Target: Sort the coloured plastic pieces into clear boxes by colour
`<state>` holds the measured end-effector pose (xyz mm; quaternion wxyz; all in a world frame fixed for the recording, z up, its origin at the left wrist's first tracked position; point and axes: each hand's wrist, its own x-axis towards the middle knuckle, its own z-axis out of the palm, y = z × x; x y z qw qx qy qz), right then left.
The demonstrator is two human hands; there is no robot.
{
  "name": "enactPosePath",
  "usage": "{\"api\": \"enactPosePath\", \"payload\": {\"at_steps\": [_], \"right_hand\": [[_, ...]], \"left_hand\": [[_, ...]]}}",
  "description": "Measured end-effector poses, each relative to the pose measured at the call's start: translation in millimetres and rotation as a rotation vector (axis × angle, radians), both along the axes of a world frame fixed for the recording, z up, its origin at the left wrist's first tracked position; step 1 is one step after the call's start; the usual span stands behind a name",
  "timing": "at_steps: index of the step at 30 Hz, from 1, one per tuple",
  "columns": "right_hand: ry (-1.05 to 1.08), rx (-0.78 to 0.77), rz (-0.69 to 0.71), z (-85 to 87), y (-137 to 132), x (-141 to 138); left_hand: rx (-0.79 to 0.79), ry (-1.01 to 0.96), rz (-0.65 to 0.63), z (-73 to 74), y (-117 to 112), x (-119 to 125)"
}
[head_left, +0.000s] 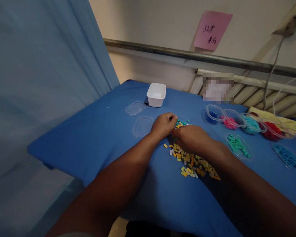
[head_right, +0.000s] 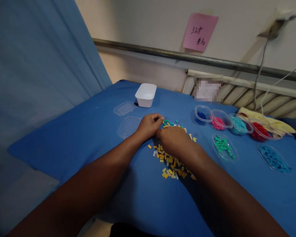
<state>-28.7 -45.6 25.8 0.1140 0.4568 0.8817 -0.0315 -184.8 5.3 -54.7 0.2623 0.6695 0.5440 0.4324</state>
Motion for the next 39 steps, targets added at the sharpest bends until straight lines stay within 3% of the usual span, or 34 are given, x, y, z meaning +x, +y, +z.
{"api": "enactPosePath", "payload": {"at_steps": [7,10,13,17,21,24,28,33,39], "right_hand": [[0.137,-0.027,0.017,-10.1,4.2,7.2],[0.316,-0.016,-0.026,-11.9,7.2,22.9],[0.558,-0.022,-0.085,-9.8,9.0,54.0],[0.772,-0.078,-0.278,-12.1,6.3,112.4],[0.955,0.052,-0.481,-27.4,-5.0,172.7],[0.99,0.219,-0.668,-40.4,-14.5,208.8],[0.935,0.303,-0.777,-50.5,-18.0,236.2],[0.818,0.3,-0.746,-58.7,-10.3,245.2],[0.731,0.272,-0.676,-63.0,-8.6,248.0]], "left_hand": [[-0.011,0.008,0.006,0.0,0.1,0.1],[-0.006,-0.007,-0.007,0.2,-0.6,0.7],[0.003,-0.015,-0.009,1.8,-2.2,1.3],[-0.017,0.008,-0.002,3.2,-2.8,1.0],[-0.033,0.017,-0.025,4.5,-1.7,-2.2],[-0.026,0.111,-0.096,12.4,-5.4,-6.9],[0.023,0.461,-0.201,32.3,-15.5,-14.4],[0.034,0.717,-0.38,47.4,-21.6,-22.4],[0.033,0.846,-0.376,49.4,-20.7,-26.5]]}}
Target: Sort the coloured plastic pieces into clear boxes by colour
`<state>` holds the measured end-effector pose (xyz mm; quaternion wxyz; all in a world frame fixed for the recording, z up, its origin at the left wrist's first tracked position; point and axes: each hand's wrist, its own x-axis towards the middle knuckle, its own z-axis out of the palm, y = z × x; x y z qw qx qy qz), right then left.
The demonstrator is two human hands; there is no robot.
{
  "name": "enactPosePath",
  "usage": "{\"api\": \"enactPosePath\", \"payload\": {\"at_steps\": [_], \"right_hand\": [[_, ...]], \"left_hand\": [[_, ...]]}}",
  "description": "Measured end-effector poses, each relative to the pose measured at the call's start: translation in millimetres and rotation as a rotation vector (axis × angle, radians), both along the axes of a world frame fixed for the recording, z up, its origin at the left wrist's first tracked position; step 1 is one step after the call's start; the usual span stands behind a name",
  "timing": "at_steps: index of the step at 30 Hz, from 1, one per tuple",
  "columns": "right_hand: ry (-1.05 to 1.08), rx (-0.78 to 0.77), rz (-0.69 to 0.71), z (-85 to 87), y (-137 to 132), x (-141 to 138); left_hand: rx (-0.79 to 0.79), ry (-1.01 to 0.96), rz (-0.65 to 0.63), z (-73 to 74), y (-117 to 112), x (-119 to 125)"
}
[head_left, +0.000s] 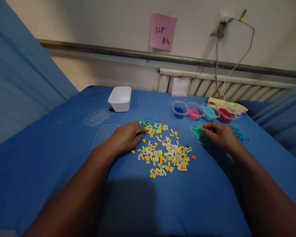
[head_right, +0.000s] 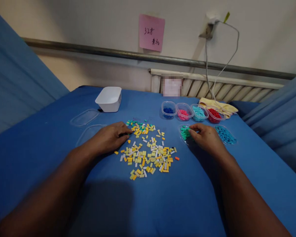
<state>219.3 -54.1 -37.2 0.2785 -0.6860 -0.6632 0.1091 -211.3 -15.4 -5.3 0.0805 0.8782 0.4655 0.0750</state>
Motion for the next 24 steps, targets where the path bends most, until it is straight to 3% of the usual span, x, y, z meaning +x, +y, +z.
{"api": "enactPosePath", "payload": {"at_steps": [11,13,16,18,21,24], "right_hand": [[0.005,0.044,-0.05,0.9,-2.9,-1.1],[0.009,0.104,-0.048,1.0,-4.7,-7.5],[0.016,0.183,0.025,3.5,-10.7,-28.2],[0.019,0.243,0.128,6.6,-18.0,-49.2],[0.016,0.33,0.359,11.9,-33.2,-85.0],[0.016,0.415,0.593,16.2,-48.2,-113.0]], "left_hand": [[0.048,0.062,0.073,1.8,-5.2,10.8],[0.036,-0.014,0.102,0.5,-4.9,10.6],[-0.015,-0.291,0.129,-3.6,-4.6,13.3],[-0.152,-0.54,0.177,-6.9,-7.5,20.7],[-0.492,-0.853,0.24,-10.4,-20.3,41.5],[-0.789,-1.057,0.151,-11.9,-39.1,65.5]]}}
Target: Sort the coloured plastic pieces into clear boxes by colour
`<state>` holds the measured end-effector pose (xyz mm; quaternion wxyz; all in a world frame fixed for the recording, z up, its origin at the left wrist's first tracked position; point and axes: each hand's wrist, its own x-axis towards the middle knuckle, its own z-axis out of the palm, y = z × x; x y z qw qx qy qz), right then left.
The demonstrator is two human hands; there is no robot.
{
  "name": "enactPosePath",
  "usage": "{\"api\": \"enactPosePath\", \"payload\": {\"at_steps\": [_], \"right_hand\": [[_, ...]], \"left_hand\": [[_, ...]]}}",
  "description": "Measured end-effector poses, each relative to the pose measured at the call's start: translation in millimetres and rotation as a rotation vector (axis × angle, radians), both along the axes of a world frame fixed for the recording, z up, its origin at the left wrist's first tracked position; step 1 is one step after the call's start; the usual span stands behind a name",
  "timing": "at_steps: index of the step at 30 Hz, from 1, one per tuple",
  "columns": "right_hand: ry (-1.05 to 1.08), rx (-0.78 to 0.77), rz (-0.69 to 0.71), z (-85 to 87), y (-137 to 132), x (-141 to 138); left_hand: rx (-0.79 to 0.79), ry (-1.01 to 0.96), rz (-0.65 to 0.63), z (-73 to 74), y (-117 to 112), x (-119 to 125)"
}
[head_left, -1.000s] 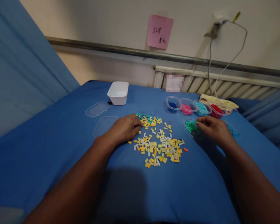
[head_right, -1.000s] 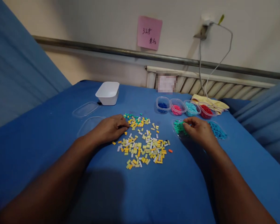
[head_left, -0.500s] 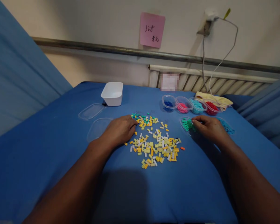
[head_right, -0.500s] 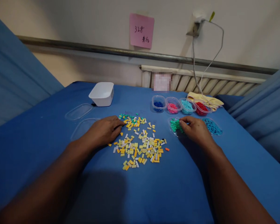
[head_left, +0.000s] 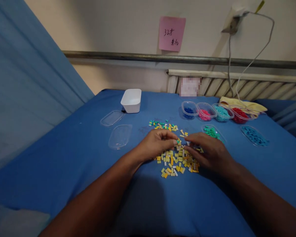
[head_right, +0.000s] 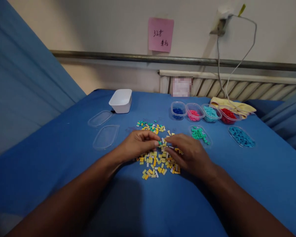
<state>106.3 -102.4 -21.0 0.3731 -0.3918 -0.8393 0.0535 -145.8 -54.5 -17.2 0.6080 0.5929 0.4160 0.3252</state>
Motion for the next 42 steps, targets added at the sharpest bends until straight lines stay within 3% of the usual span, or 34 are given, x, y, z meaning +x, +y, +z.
{"api": "enactPosePath", "payload": {"at_steps": [4,10,12,15,18,21,25,29,32,38,42], "right_hand": [[0.029,0.069,0.126,1.9,-8.7,-12.4],[0.04,0.023,0.13,1.8,-9.0,-9.9],[0.025,0.016,0.102,4.3,-7.7,-6.3],[-0.016,0.035,-0.035,8.3,0.3,11.0],[-0.108,0.025,-0.261,5.2,14.9,43.6],[-0.245,-0.014,-0.436,-7.0,29.3,78.2],[-0.354,-0.007,-0.522,-20.3,37.8,95.6],[-0.302,0.023,-0.352,-21.2,33.3,73.7],[-0.283,0.017,-0.181,-22.8,28.2,47.6],[-0.409,-0.141,0.028,-19.0,45.5,-10.7],[-0.477,-0.265,0.104,-12.4,68.9,-43.5]], "left_hand": [[-0.157,-0.196,-0.06,-1.4,-15.3,16.2],[-0.134,-0.129,-0.048,-1.4,-16.6,15.1],[-0.008,-0.052,-0.018,0.0,-14.6,11.1],[0.396,0.209,0.083,1.6,-5.9,-2.2],[0.745,0.594,0.016,-0.4,7.6,-18.6],[0.784,0.872,-0.16,-3.7,16.9,-28.0],[0.843,0.984,-0.254,1.0,16.9,-33.1],[0.883,0.98,-0.274,12.7,13.8,-41.6],[0.899,0.938,-0.216,12.6,16.7,-46.4],[0.935,0.796,0.159,-15.2,36.1,-47.0],[0.871,0.699,0.293,-28.9,47.8,-49.6]]}}
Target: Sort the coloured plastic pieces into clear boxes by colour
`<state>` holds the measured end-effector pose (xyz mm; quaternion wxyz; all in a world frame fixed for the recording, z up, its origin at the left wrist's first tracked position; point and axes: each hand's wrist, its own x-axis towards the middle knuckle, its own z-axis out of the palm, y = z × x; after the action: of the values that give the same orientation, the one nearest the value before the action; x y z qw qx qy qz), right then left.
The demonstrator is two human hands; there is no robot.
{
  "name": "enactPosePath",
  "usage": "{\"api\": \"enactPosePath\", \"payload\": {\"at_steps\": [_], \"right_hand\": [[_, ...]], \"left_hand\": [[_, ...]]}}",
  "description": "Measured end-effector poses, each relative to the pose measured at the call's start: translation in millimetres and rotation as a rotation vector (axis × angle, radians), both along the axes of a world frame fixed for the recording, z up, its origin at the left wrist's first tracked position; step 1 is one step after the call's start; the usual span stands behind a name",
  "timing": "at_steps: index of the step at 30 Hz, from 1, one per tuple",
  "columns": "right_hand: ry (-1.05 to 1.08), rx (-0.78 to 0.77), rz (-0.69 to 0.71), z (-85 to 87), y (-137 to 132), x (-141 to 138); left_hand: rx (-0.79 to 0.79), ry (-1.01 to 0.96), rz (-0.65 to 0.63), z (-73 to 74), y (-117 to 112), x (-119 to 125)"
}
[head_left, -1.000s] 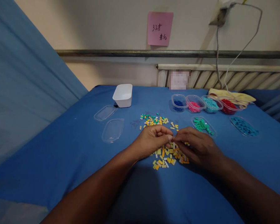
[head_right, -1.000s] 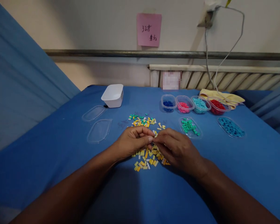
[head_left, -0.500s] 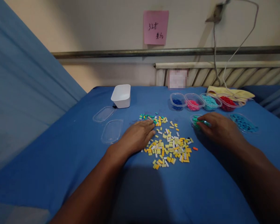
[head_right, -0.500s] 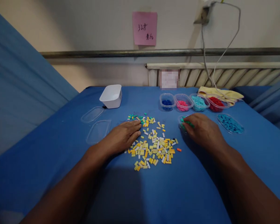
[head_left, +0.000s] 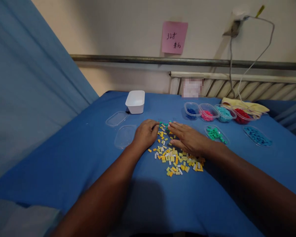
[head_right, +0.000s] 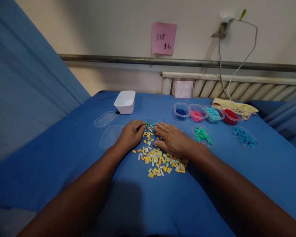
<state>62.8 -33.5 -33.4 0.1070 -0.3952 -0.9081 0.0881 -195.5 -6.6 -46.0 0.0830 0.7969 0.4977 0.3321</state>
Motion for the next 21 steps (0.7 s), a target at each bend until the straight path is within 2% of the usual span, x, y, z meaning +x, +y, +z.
{"api": "enactPosePath", "payload": {"at_steps": [4,9,11,15,18,21], "right_hand": [[-0.02,-0.077,0.029,-1.3,-6.3,0.6],[-0.023,-0.083,0.045,1.6,-44.5,32.5],[-0.023,-0.05,0.05,6.2,-50.1,41.9],[0.009,0.024,-0.048,10.6,-28.1,44.4],[0.041,0.01,-0.09,5.0,-0.5,36.6],[0.038,-0.023,-0.071,-2.9,8.8,31.2]], "left_hand": [[-0.036,-0.071,0.045,-3.7,3.5,-1.0],[-0.057,-0.11,0.051,-4.8,5.0,3.3],[-0.054,-0.143,0.084,-4.9,7.2,4.9],[-0.081,-0.239,0.157,-4.9,12.1,5.5],[-0.111,-0.288,0.185,-5.2,14.4,4.1],[-0.131,-0.309,0.2,-5.3,14.8,2.9]]}}
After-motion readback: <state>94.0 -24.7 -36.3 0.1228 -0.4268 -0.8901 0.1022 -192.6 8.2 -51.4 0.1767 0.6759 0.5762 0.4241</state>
